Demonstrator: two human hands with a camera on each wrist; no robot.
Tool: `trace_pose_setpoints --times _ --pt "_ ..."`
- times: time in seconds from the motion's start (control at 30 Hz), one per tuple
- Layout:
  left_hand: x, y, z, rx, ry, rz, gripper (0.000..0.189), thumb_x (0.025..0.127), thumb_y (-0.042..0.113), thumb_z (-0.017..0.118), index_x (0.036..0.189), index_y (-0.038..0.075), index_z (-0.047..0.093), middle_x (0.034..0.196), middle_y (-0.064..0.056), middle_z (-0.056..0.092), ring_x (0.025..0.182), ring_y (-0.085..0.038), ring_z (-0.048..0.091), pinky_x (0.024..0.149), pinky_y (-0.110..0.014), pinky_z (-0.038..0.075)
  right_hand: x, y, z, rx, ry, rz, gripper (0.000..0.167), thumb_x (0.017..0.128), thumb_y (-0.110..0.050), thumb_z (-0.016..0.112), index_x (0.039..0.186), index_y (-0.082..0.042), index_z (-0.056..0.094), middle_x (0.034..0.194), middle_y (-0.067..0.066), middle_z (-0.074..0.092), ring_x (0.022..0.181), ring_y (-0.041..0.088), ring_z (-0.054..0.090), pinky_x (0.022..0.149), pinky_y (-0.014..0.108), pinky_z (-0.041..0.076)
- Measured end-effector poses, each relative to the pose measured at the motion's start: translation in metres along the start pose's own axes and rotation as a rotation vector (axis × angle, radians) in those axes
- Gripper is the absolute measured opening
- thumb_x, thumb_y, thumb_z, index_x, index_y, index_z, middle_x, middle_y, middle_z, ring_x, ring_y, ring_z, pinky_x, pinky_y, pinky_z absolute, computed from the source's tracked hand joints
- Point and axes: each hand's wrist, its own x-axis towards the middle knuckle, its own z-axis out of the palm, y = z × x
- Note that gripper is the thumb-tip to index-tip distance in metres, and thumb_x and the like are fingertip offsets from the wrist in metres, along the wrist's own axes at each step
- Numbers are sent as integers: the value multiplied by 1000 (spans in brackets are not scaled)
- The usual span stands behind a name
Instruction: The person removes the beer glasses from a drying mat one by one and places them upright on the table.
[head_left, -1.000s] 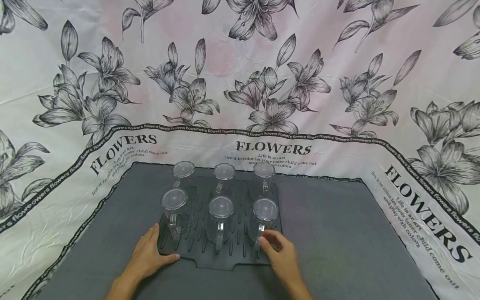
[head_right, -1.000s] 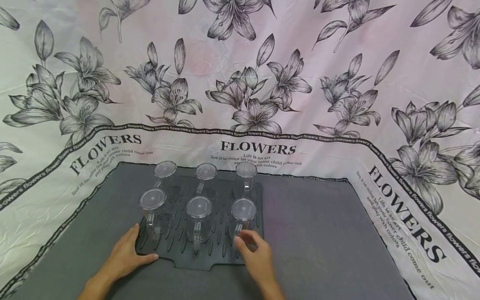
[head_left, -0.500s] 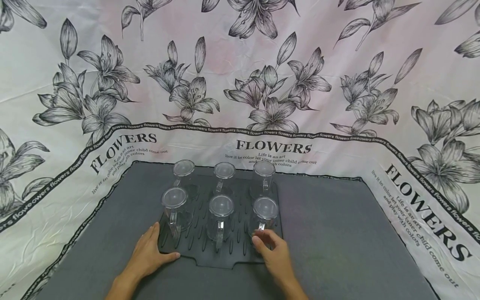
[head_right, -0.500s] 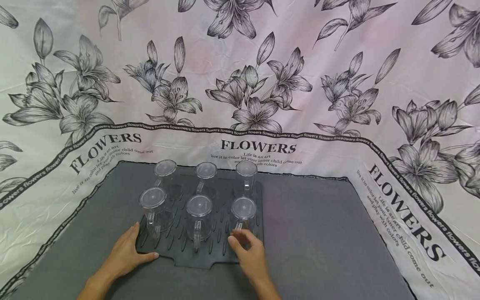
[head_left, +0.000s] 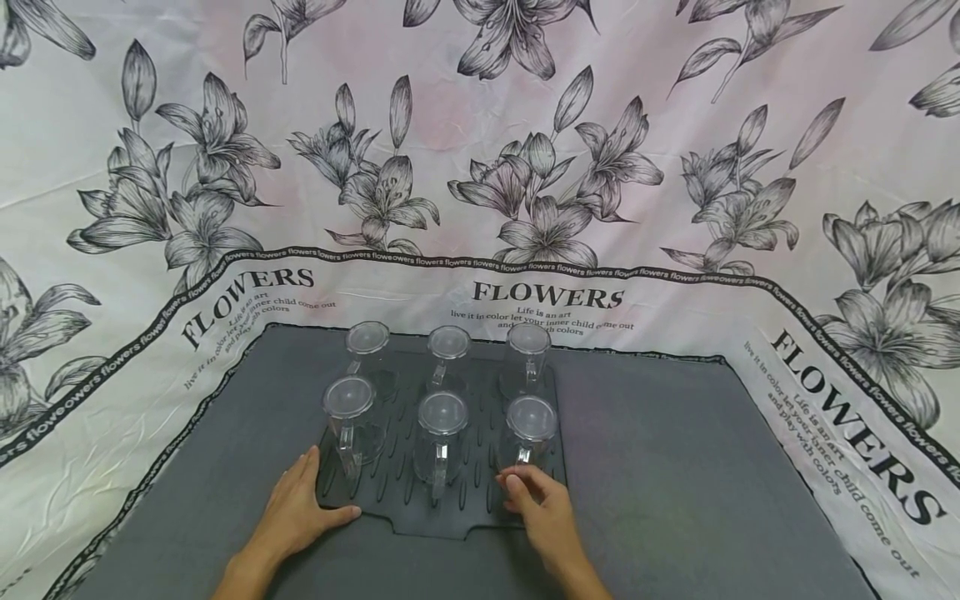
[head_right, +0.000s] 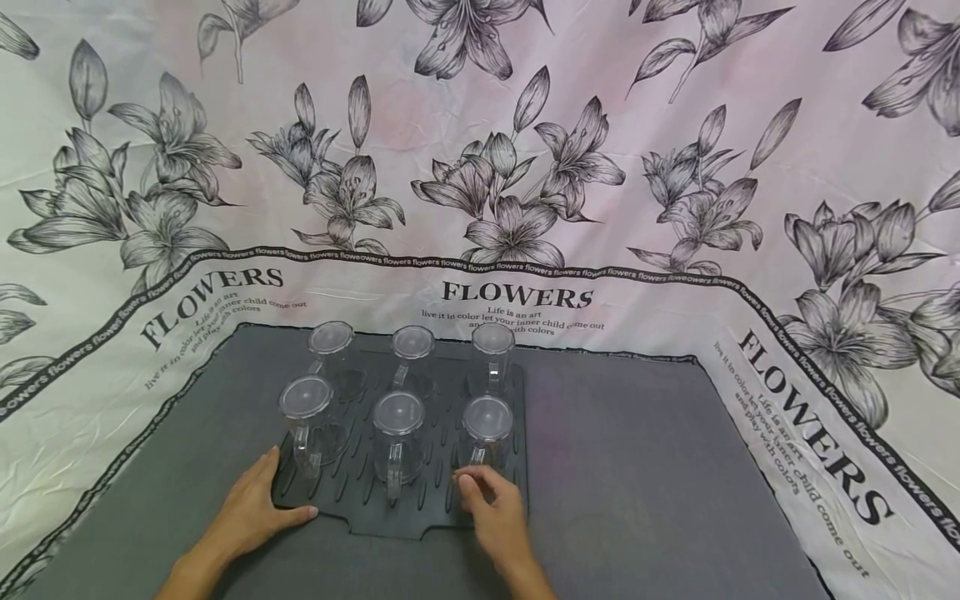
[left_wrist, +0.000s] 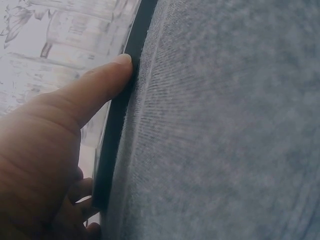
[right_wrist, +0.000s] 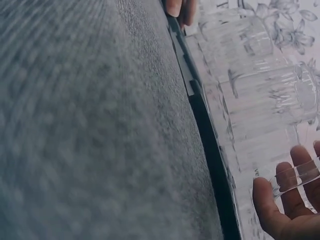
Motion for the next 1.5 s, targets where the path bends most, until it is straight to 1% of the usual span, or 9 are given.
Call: trace_pose_setpoints --times 0.23,0.4,0.53,0.67,0.83,1.07,1.23,1.37,1.5 --pt "-1 0 2 0 -8 -4 128 63 62 81 144 -17 20 144 -40 24 130 -58 22 103 -66 18 -2 -6 -3 -22 2 -62 19 96 -10 60 94 9 63 84 14 67 77 21 66 65 36 57" --pt "0 -1 2 -6 -16 -7 129 64 62 80 145 -17 19 145 -40 23 132 -57 21 105 -65 16 -2 -14 -9 -93 -5 -177 10 95 -3 60 90 3 66 75 8 65 65 21 64 59 32 55" --pt "0 -1 2 -10 -20 3 130 64 63 80 145 -17 18 145 -40 22 133 -55 20 106 -64 14 0 -23 -15 -127 -3 -235 11 93 3 59 90 -3 68 74 8 65 64 26 63 59 32 55" --pt "0 -1 2 -11 -20 10 129 64 63 79 145 -17 18 146 -40 22 133 -54 20 107 -63 13 2 -41 -20 -142 -19 -315 16 91 12 57 91 -1 67 73 10 64 63 28 62 59 31 54" --pt "0 0 2 -13 -22 5 129 64 63 80 145 -17 18 145 -40 22 133 -55 20 106 -64 13 6 -52 -31 -162 -23 -388 18 90 13 58 92 -1 68 74 9 64 65 22 63 59 28 55" --pt "-1 2 0 -12 -19 10 128 64 60 82 144 -18 19 144 -41 23 131 -56 22 104 -66 16 16 -68 -49 -201 -15 -509 22 84 22 58 95 6 68 76 16 66 68 19 66 64 24 55" --pt "-1 4 -3 -10 -33 2 129 65 60 81 145 -18 18 145 -41 22 131 -57 22 105 -66 16 22 -84 -59 -230 6 -580 23 81 23 61 97 8 69 80 12 68 70 11 65 64 21 54" --pt "-2 5 -4 -7 -43 0 129 65 60 81 145 -18 17 145 -41 22 131 -57 21 104 -66 17 24 -93 -65 -246 27 -662 26 77 24 66 97 7 70 85 10 69 71 12 64 62 19 51" --pt "-2 5 -4 -6 -49 2 128 65 59 81 144 -19 17 145 -41 22 131 -57 21 104 -66 17 26 -99 -68 -364 64 -769 17 77 11 74 92 3 72 82 9 69 72 15 63 66 18 50"
